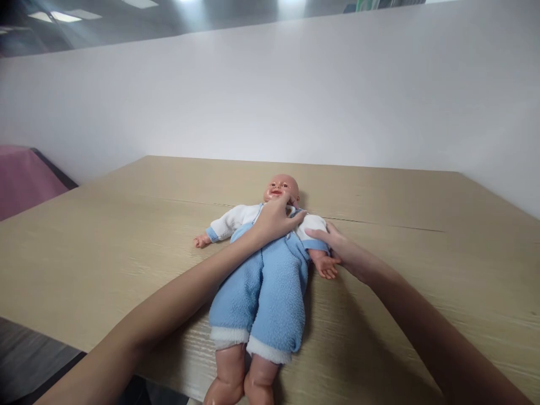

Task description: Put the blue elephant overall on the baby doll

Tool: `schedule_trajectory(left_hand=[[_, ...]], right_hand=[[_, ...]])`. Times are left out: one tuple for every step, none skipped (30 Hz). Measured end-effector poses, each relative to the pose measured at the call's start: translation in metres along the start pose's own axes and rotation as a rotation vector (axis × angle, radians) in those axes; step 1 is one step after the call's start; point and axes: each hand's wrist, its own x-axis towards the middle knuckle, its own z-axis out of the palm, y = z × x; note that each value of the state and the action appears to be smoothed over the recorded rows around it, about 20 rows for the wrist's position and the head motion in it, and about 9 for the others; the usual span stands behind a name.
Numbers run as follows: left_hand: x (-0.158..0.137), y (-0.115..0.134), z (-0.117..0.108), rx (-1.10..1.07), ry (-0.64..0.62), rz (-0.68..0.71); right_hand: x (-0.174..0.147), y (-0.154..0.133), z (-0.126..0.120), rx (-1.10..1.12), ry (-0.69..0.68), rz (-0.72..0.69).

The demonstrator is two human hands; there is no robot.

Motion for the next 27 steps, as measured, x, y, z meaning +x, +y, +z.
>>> schedule_trajectory(left_hand=[[-0.001,0.001,0.000,0.014,-0.009,0.010],[-0.001,0.002,-0.001,0.026,-0.017,0.016],[-0.001,0.002,-0.001,0.038,-0.024,0.019],[-0.001,0.003,-0.001,0.048,-0.027,0.019],[-0.001,0.003,-0.001,0.055,-0.027,0.017],[-0.001,0.003,-0.001,0.060,-0.028,0.014],[-0.001,0.002,-0.001,0.062,-0.028,0.011],[-0.001,0.002,0.000,0.064,-0.029,0.008],[-0.001,0.001,0.000,0.065,-0.032,0.006],[-0.001,0.001,0.000,0.068,-0.034,0.004],[-0.001,0.000,0.001,0.072,-0.034,0.002],[-0.002,0.000,0.001,0.077,-0.032,0.000],[-0.002,-0.001,0.001,0.082,-0.027,-0.001],[-0.002,-0.002,0.001,0.085,-0.023,-0.002],[-0.001,-0.002,0.001,0.088,-0.020,-0.002],[-0.001,-0.002,0.001,0.088,-0.019,-0.002],[-0.001,-0.003,0.001,0.088,-0.021,-0.002],[-0.001,-0.003,0.001,0.086,-0.024,-0.003],[-0.001,-0.003,0.001,0.085,-0.028,-0.006],[-0.001,-0.003,0.001,0.088,-0.031,-0.008],[-0.001,-0.003,0.001,0.095,-0.033,-0.009],[-0.001,-0.003,0.001,0.106,-0.034,-0.005],[-0.002,-0.003,0.001,0.118,-0.034,0.009],[-0.002,-0.003,0.001,0.134,-0.035,0.032],[-0.002,-0.003,0.001,0.155,-0.039,0.061],[-0.002,-0.003,0.001,0.180,-0.049,0.097],[-0.002,-0.002,0.001,0.207,-0.065,0.138]], right_hand=[[-0.009,0.004,-0.008,0.024,-0.009,0.067],[-0.018,0.009,-0.018,0.036,-0.014,0.124],[-0.025,0.014,-0.028,0.022,-0.003,0.140],[-0.030,0.021,-0.039,-0.020,0.040,0.140],[-0.033,0.028,-0.050,-0.066,0.084,0.137],[-0.034,0.034,-0.061,-0.103,0.143,0.132],[-0.034,0.041,-0.070,-0.126,0.187,0.124],[-0.033,0.047,-0.077,-0.137,0.226,0.108],[-0.032,0.052,-0.082,-0.145,0.261,0.085],[-0.030,0.055,-0.083,-0.153,0.288,0.059],[-0.029,0.058,-0.082,-0.158,0.309,0.034],[-0.028,0.060,-0.078,-0.163,0.327,0.009],[-0.028,0.060,-0.073,-0.167,0.337,-0.012],[-0.029,0.061,-0.068,-0.174,0.344,-0.028],[-0.030,0.061,-0.064,-0.188,0.350,-0.039],[-0.031,0.061,-0.062,-0.209,0.353,-0.049],[-0.031,0.062,-0.061,-0.237,0.353,-0.057],[-0.032,0.063,-0.063,-0.268,0.355,-0.064],[-0.032,0.064,-0.067,-0.295,0.354,-0.068],[-0.031,0.066,-0.072,-0.316,0.355,-0.074],[-0.030,0.068,-0.078,-0.332,0.354,-0.080],[-0.029,0.070,-0.083,-0.340,0.350,-0.086],[-0.028,0.072,-0.087,-0.342,0.339,-0.091],[-0.027,0.074,-0.090,-0.340,0.326,-0.096],[-0.026,0.075,-0.092,-0.339,0.314,-0.101],[-0.025,0.076,-0.092,-0.346,0.306,-0.103],[-0.025,0.077,-0.092,-0.364,0.303,-0.101]])
